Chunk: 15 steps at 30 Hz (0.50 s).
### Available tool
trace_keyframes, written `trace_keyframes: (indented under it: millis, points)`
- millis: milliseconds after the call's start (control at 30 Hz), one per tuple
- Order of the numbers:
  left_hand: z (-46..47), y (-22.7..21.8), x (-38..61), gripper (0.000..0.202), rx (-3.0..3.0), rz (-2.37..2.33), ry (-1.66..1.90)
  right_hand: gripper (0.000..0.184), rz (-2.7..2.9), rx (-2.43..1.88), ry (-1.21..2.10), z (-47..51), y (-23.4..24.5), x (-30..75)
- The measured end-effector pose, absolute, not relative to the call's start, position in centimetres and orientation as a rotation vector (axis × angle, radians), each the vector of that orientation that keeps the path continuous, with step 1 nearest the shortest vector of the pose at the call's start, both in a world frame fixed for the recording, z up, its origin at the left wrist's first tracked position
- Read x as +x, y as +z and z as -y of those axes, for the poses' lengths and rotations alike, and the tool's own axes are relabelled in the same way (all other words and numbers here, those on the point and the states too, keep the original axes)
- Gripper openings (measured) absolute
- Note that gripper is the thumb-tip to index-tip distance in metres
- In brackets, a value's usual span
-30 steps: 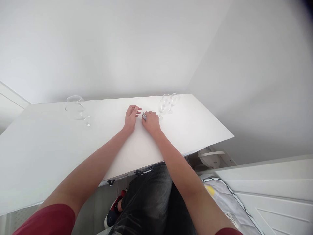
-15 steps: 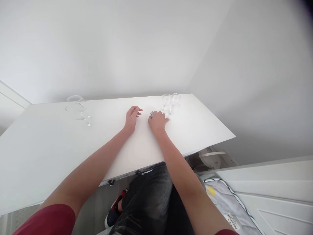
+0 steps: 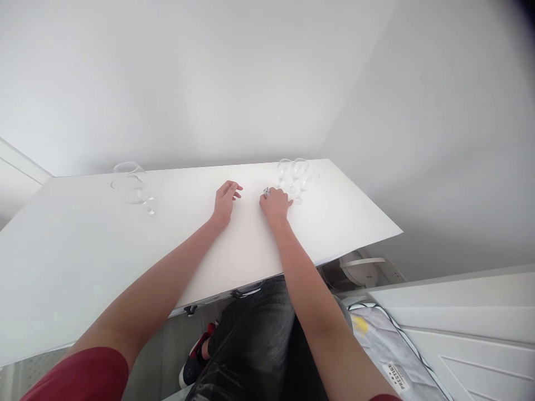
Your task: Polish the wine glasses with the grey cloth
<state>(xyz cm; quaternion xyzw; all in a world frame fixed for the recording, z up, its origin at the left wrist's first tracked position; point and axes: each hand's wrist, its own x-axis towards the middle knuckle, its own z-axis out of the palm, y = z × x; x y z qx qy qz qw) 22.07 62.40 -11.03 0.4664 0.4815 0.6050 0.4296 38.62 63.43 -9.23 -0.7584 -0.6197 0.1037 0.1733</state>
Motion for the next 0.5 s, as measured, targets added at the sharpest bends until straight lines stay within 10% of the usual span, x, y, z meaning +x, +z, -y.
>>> trace_keyframes:
  millis: [500]
  points:
    - [-64.0,-12.2,20.5,0.032,0.688,-0.962,1.664,0.042,2.019,-1.585,0.326,-60.9,-7.3,34.9]
